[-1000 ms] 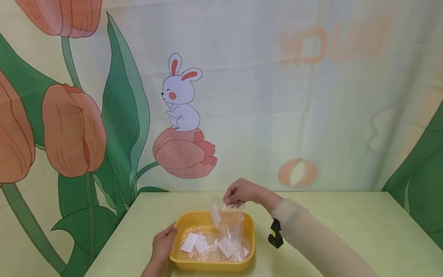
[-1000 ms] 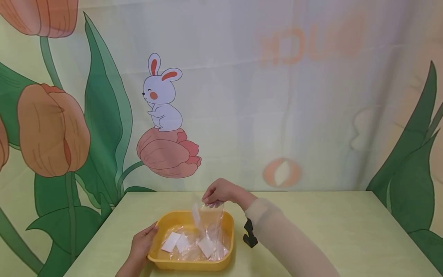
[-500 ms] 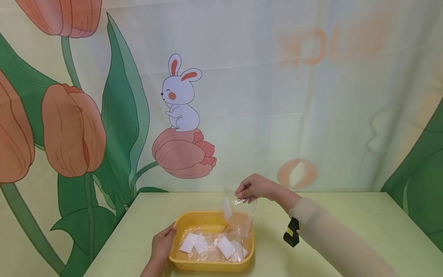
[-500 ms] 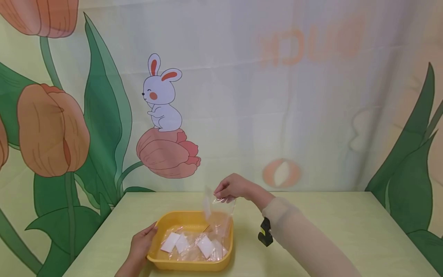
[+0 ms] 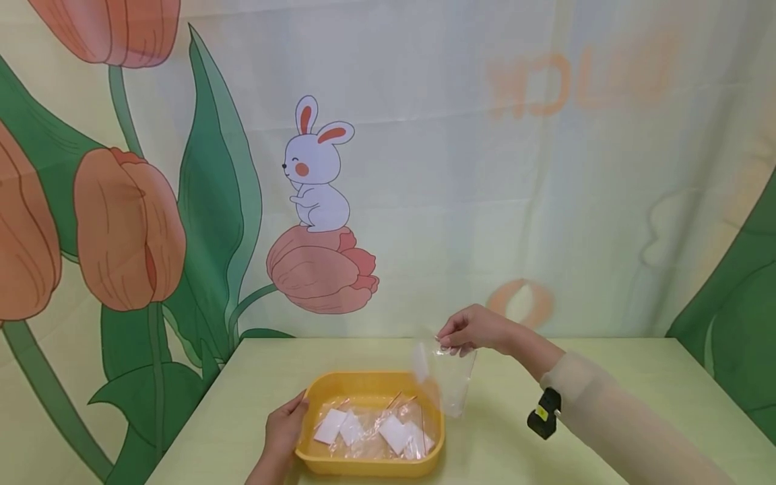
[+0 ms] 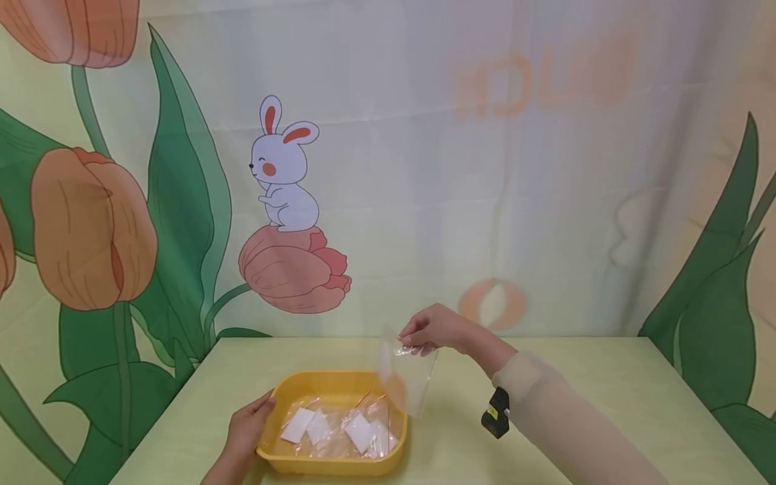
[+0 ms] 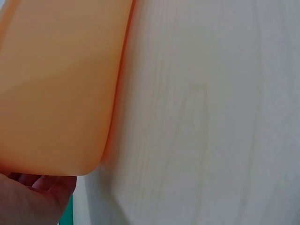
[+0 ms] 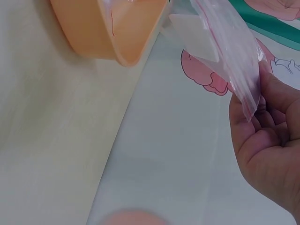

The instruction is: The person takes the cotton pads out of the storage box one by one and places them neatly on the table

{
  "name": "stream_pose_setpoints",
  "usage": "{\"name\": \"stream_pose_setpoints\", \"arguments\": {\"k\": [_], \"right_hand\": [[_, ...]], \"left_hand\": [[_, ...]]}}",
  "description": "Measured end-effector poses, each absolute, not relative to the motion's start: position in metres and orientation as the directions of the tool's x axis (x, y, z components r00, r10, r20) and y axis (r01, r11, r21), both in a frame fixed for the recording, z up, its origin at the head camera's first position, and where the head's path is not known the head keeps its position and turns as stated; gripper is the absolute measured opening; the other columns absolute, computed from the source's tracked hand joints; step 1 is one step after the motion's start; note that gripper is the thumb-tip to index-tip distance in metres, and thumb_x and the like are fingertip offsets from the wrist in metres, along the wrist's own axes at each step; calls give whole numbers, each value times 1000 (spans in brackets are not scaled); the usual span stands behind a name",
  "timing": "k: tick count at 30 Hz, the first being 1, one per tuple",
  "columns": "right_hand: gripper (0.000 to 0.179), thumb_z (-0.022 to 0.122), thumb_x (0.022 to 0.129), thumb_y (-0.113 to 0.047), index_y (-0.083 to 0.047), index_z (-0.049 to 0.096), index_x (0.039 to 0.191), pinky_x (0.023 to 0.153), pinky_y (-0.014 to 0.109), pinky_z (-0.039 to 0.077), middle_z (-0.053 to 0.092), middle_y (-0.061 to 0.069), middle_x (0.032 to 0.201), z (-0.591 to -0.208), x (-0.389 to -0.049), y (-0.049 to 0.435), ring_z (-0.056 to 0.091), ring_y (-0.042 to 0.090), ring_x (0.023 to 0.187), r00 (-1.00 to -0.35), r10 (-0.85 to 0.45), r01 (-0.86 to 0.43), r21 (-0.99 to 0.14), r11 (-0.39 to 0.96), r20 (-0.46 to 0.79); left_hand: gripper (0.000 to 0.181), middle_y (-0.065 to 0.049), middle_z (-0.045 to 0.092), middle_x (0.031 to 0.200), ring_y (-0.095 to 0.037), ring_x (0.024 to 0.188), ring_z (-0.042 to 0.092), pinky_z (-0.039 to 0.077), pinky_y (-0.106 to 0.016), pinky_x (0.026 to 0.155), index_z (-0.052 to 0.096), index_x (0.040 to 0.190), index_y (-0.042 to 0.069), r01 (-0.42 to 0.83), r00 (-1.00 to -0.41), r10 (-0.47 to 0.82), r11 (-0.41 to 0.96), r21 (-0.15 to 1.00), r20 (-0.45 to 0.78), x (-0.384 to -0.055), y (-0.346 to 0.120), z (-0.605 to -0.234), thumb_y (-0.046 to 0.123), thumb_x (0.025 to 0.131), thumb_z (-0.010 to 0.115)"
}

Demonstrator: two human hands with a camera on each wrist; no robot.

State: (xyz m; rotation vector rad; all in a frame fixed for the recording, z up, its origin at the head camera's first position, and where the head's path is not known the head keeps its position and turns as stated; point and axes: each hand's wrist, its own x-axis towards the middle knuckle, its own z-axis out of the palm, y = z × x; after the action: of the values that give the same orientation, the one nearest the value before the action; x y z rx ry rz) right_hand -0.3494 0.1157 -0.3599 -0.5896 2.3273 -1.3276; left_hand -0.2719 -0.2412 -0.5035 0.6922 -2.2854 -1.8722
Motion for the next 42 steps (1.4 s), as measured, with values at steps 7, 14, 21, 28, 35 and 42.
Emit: {"name": "stream_pose_setpoints", "arguments": {"k": [7,14,21,28,35,42], "right_hand": [[24,69,96,-9,9,71,112,70,18,60,75,-6,85,-371,-342,139,67,7,75,-828,-550,-147,-903,405,-111],[29,69,97,-11,12,69,113,68,16,58,74,-9,85,-383,-332,162,66,5,75,-832,-546,-127,-925,359,-98],[27,68,97,-12,11,69,111,67,17,58,73,-9,86,-395,-321,182,66,4,75,-835,-544,-108,-946,306,-80],[17,67,98,-13,1,73,106,68,16,58,75,-8,88,-410,-315,200,67,3,76,-848,-519,-56,-956,288,-107],[24,65,99,-11,10,69,111,67,16,58,75,-9,87,-425,-307,214,67,3,74,-861,-495,-34,-958,286,-117],[22,64,99,-10,9,70,110,68,16,58,74,-8,87,-443,-301,225,66,3,74,-871,-471,-1,-958,288,-140]], "left_hand": [[44,-27,40,156,-46,149,37,43,-54,119,45,148,-6,-284,-889,-404,121,951,-214,-272,-241,-504,14,108,44],[44,-27,41,157,-47,149,37,43,-54,119,44,148,-6,-287,-888,-405,122,950,-217,-273,-241,-503,14,108,43],[44,-28,41,155,-47,148,38,43,-54,118,45,147,-7,-269,-892,-408,131,954,-195,-273,-240,-503,13,108,44],[44,-28,41,156,-47,149,37,43,-54,118,45,147,-7,-281,-887,-410,118,952,-211,-273,-241,-503,13,108,44],[44,-28,41,156,-46,149,38,43,-54,118,45,148,-7,-286,-885,-412,115,951,-216,-274,-240,-503,13,108,44],[43,-27,42,155,-46,148,39,44,-53,117,47,146,-7,-264,-888,-419,131,955,-188,-274,-240,-504,12,107,45]]}}
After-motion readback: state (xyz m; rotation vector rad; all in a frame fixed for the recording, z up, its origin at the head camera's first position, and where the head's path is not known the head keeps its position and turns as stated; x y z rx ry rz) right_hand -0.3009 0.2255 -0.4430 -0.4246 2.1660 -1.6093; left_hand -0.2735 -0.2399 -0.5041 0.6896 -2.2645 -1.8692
